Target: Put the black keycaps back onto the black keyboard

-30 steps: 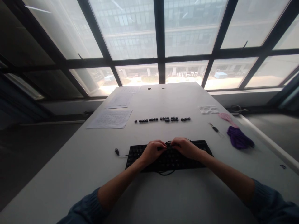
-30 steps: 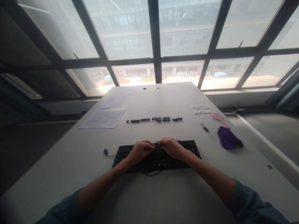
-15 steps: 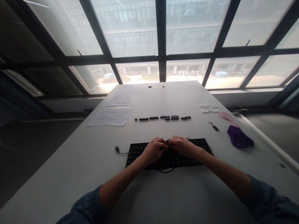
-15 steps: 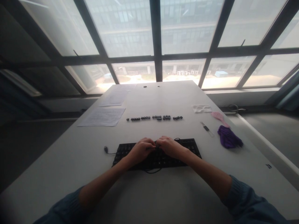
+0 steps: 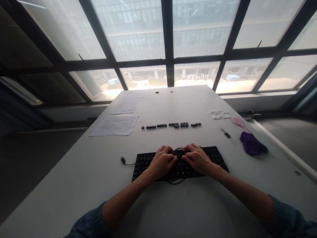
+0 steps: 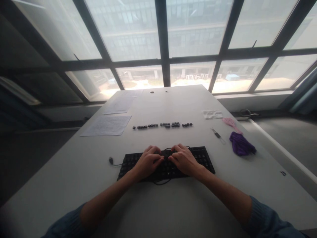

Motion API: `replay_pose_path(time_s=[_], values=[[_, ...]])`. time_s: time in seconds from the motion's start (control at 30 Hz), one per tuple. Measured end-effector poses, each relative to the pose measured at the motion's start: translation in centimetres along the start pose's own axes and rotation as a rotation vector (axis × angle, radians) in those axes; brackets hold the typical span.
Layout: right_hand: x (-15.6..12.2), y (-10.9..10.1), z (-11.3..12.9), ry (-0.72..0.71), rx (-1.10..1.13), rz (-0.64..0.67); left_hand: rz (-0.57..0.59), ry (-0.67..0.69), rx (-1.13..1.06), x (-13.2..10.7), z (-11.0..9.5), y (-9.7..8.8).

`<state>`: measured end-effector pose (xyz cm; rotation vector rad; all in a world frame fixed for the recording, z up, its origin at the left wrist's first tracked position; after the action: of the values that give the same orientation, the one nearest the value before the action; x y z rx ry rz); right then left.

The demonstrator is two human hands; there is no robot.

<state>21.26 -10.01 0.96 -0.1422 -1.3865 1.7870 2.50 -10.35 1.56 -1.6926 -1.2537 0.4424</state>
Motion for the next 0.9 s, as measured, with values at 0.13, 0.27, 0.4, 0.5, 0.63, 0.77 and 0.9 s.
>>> replay_pose_path(time_s=[0.13, 0.27, 0.4, 0.5, 0.63, 0.77, 0.9], values=[[1.1, -0.7, -1.8, -0.019, 0.084, 0.008, 0.033, -0.016, -0.063, 2.9, 1.1, -0.5], [5.4, -1.6, -6.3, 0.115, -0.045, -0.118, -0.066, -0.074, -0.064, 6.6, 2.7, -1.7], [11.0, -0.6, -10.1, 0.166, -0.273, -0.022, -0.116, -0.097, -0.081, 7.1, 3.0, -2.3], [13.5, 0.8, -11.3, 0.136, -0.303, 0.020, -0.137, -0.113, -0.100, 5.5, 2.9, -3.0], [14.3, 2.5, -11.7, 0.089, -0.316, 0.060, -0.223, -0.169, -0.105, 2.8, 3.8, -5.1], [14.5, 2.9, -11.6, 0.061, -0.284, 0.069, -0.323, -0.219, -0.101, 0.9, 5.3, -7.0], [13.3, 2.0, -10.7, 0.050, -0.215, 0.035, -0.355, -0.244, -0.102, -0.6, 6.3, -7.3]])
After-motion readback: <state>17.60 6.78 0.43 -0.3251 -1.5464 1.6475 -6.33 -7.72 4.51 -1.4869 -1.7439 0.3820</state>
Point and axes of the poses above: each hand's wrist, its own x-axis towards the middle knuckle, its own y-axis out of the palm, z = x × y, the point moved 4 cm from there along x, towards the middle knuckle, and after that the axes turned 8 degrees about -y, right-handed, at the moved point
